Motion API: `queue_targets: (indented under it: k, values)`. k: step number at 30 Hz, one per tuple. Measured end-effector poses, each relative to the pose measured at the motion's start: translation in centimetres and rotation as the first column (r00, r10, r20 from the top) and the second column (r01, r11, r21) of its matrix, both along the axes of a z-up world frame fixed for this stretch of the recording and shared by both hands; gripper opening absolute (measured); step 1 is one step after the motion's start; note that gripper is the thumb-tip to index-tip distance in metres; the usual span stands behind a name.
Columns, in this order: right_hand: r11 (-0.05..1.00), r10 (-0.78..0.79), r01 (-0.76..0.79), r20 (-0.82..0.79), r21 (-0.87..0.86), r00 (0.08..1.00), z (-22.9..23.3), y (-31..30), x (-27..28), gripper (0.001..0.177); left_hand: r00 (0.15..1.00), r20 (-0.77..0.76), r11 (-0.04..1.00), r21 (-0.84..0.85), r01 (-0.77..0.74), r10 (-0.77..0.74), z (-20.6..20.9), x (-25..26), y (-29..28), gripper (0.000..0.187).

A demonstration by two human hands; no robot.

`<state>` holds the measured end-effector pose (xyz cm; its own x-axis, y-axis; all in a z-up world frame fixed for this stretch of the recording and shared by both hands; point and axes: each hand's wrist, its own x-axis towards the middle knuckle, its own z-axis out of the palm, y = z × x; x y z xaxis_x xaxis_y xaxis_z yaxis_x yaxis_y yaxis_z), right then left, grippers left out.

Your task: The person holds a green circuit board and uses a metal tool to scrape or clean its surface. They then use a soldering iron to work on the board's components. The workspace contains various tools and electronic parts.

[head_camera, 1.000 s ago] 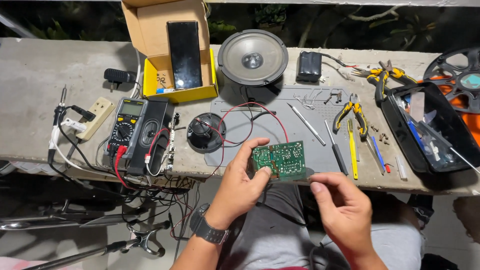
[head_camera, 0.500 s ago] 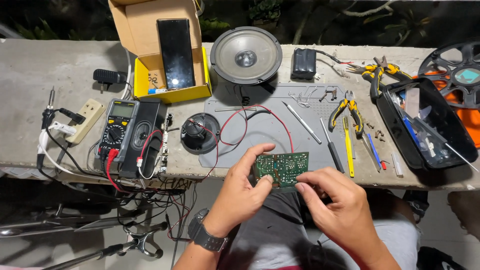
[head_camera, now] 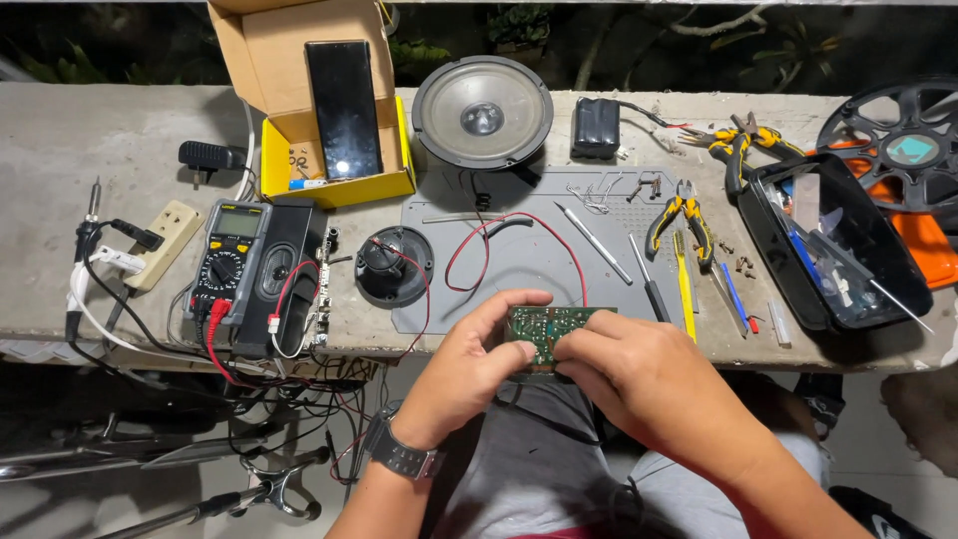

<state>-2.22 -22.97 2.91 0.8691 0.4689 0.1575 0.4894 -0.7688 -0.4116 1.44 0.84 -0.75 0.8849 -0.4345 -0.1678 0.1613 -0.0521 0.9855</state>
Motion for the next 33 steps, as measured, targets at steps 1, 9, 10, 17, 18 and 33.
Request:
queue_targets:
  k: [1, 9, 10, 17, 18, 33]
  values:
    - [1.0, 0.002, -0.002, 0.002, -0.002, 1.0, 0.0, 0.0, 0.1, 0.009, 1.0, 0.002, 1.0, -0.002, -0.002, 0.002, -0.2, 0.1, -0.1, 0.055]
    - [0.999, -0.007, 0.012, 0.101, -0.05, 0.995, -0.9, 0.5, -0.1, 0.006, 0.997, 0.036, 0.994, 0.086, -0.067, 0.064, -0.4, 0.5, -0.4, 0.039]
    - [0.999, -0.006, 0.011, 0.101, -0.051, 0.995, -0.8, 0.5, 0.0, 0.006, 0.997, 0.036, 0.994, 0.085, -0.068, 0.065, -0.4, 0.5, -0.5, 0.039]
    - [0.998, 0.052, -0.047, 0.112, -0.041, 0.992, -0.6, -0.3, 0.5, 0.009, 0.989, 0.096, 0.988, 0.093, -0.12, 0.112, -0.6, 0.2, -0.6, 0.04]
    - [0.999, 0.053, -0.053, 0.078, 0.004, 0.996, -0.7, -0.5, 0.5, 0.012, 0.991, 0.068, 0.991, 0.051, -0.121, 0.117, -1.0, 0.2, -0.6, 0.045]
    - [0.978, 0.142, -0.146, 0.032, 0.152, 0.989, -1.4, -2.2, 1.5, 0.007, 0.955, 0.207, 0.97, 0.074, -0.232, 0.213, -0.7, 0.1, -2.2, 0.045]
